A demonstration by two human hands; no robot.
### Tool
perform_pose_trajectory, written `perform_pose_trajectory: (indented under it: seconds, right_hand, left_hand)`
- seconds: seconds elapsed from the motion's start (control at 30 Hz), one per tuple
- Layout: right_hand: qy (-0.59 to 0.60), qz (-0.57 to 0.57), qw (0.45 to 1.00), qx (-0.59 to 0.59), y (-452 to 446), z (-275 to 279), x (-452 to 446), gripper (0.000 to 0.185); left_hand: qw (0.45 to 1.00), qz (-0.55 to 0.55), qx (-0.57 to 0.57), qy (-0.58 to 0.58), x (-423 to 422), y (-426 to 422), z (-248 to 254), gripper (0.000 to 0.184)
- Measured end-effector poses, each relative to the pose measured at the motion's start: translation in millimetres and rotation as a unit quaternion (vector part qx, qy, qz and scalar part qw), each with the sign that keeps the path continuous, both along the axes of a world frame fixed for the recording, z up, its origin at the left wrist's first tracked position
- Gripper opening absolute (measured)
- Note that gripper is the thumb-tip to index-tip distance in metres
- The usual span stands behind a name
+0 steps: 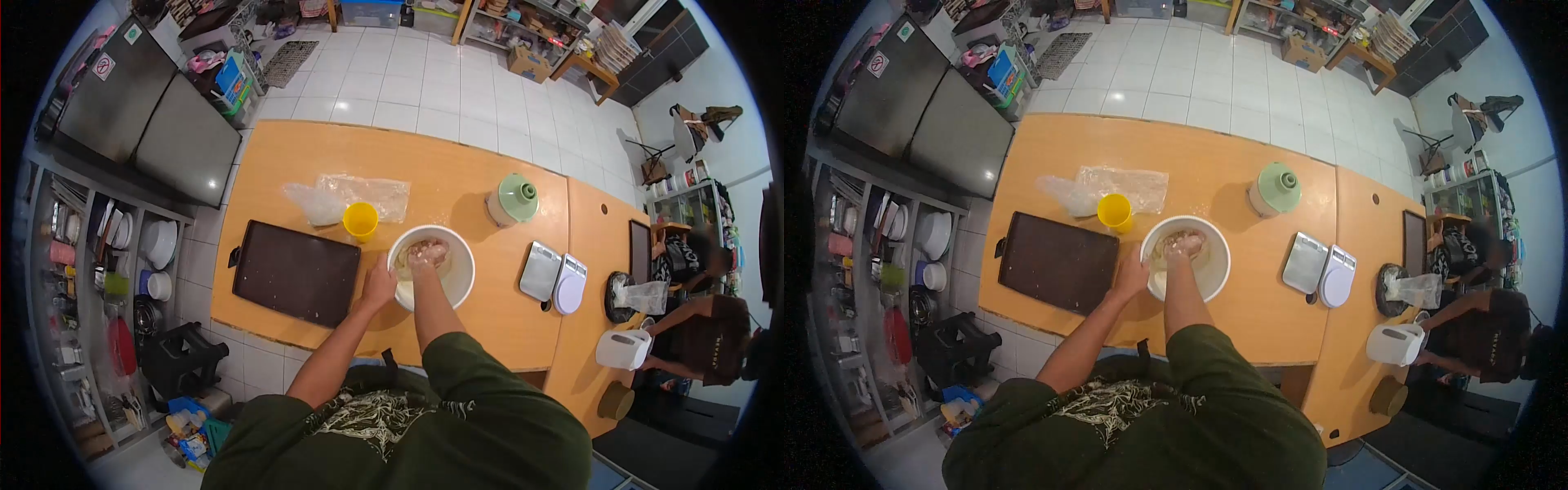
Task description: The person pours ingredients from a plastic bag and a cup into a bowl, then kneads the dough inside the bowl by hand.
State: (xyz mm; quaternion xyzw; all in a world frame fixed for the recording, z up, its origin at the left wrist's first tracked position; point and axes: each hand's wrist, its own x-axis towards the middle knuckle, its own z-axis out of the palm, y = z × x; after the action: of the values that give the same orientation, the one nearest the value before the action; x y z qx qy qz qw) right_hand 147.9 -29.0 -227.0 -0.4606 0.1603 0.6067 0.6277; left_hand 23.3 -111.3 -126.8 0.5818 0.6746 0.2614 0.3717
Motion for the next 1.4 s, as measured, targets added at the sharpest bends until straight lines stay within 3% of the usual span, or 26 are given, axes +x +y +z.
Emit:
perform_pose_trajectory:
  seconds: [0.1, 0.17, 0.2, 0.27, 0.4, 0.43, 0.47, 0.5, 0.57, 0.6, 0.67, 0.7, 0.77, 0.87, 0.9, 0.97, 1.0, 1.07, 1.2, 1.23, 1.27, 1.3, 1.37, 1.4]
  right_hand:
    - [0.003, 0.028, 0.999, 0.039, -5, 18, 19, 0.026]
    - [0.017, 0.272, 0.958, 0.087, -8, 26, 29, 0.027]
    - [0.016, 0.266, 0.960, 0.088, -10, 27, 28, 0.027]
    - [-0.134, 0.391, 0.911, -0.008, -8, 32, 27, 0.037]
    - [-0.142, 0.463, 0.874, -0.024, -27, 42, 28, 0.037]
    - [-0.301, 0.610, 0.730, 0.067, -33, 46, 27, 0.036]
    - [-0.438, 0.708, 0.532, 0.153, -39, 48, 26, 0.039]
    - [-0.439, 0.708, 0.532, 0.151, -50, 49, 24, 0.039]
    - [-0.569, 0.728, 0.327, 0.198, -70, 51, 19, 0.045]
    - [-0.570, 0.728, 0.327, 0.197, -70, 53, 22, 0.045]
    - [-0.578, 0.763, 0.229, 0.175, -72, 61, 26, 0.049]
    - [-0.576, 0.764, 0.231, 0.174, -72, 60, 27, 0.049]
    - [-0.572, 0.787, 0.166, 0.160, -68, 52, 30, 0.047]
    - [-0.579, 0.775, 0.157, 0.199, -65, 46, 30, 0.048]
    - [-0.577, 0.776, 0.154, 0.200, -62, 44, 27, 0.048]
    - [-0.562, 0.793, 0.228, 0.062, -57, 50, 15, 0.045]
    - [-0.561, 0.793, 0.227, 0.063, -57, 52, 16, 0.045]
    - [-0.557, 0.730, 0.354, 0.180, -60, 47, 16, 0.044]
    - [-0.541, 0.735, 0.373, 0.170, -43, -27, -3, 0.045]
    - [-0.453, 0.657, 0.598, 0.077, -43, -61, -12, 0.043]
    - [-0.333, 0.529, 0.780, -0.023, -42, -63, -19, 0.043]
    - [-0.332, 0.527, 0.782, -0.023, -39, -64, -18, 0.043]
    - [-0.145, 0.423, 0.886, -0.123, -30, -21, -23, 0.039]
    - [-0.144, 0.422, 0.886, -0.122, -26, -20, -21, 0.039]
  left_hand:
    - [1.000, 0.008, 0.006, -0.012, 8, -7, -10, 0.023]
    - [0.999, 0.023, 0.014, -0.019, 7, -10, -12, 0.024]
    - [0.999, 0.028, 0.011, -0.013, 9, -12, -13, 0.023]
    - [0.999, 0.034, 0.011, -0.011, 12, -11, -6, 0.023]
    - [0.999, 0.030, -0.024, -0.003, 7, -12, -4, 0.024]
    - [0.999, 0.027, -0.038, 0.002, 5, -12, -6, 0.024]
    - [0.999, 0.027, -0.038, 0.002, 4, -11, -3, 0.024]
    - [0.999, 0.032, -0.031, 0.010, 7, -9, 0, 0.024]
    - [0.999, 0.036, -0.024, 0.014, 11, -8, -1, 0.024]
    - [0.999, 0.029, -0.021, 0.008, 10, -7, -3, 0.024]
    - [1.000, 0.022, -0.019, 0.002, 8, -5, -9, 0.025]
    - [1.000, 0.020, -0.023, -0.002, 7, -5, -12, 0.025]
    - [1.000, 0.016, -0.026, -0.007, 8, -6, -10, 0.026]
    - [1.000, 0.014, -0.023, -0.012, 5, -5, -4, 0.026]
    - [1.000, 0.020, -0.015, -0.011, 6, -6, -2, 0.026]
    - [1.000, 0.026, -0.012, -0.011, 7, -10, -7, 0.026]
    - [1.000, 0.022, -0.010, -0.018, 6, -9, -8, 0.026]
    - [0.999, 0.021, -0.011, -0.023, 3, -9, -6, 0.025]
    - [1.000, 0.026, -0.009, -0.013, 4, -10, -6, 0.023]
    - [0.999, 0.033, -0.002, -0.025, 5, -12, -7, 0.022]
    - [0.999, 0.032, -0.005, -0.024, 5, -14, -4, 0.022]
    - [0.999, 0.032, -0.003, -0.025, 4, -13, -1, 0.022]
    - [0.999, 0.032, -0.001, -0.024, 4, -11, 0, 0.022]
    - [0.999, 0.022, 0.014, -0.018, 3, -10, -2, 0.021]
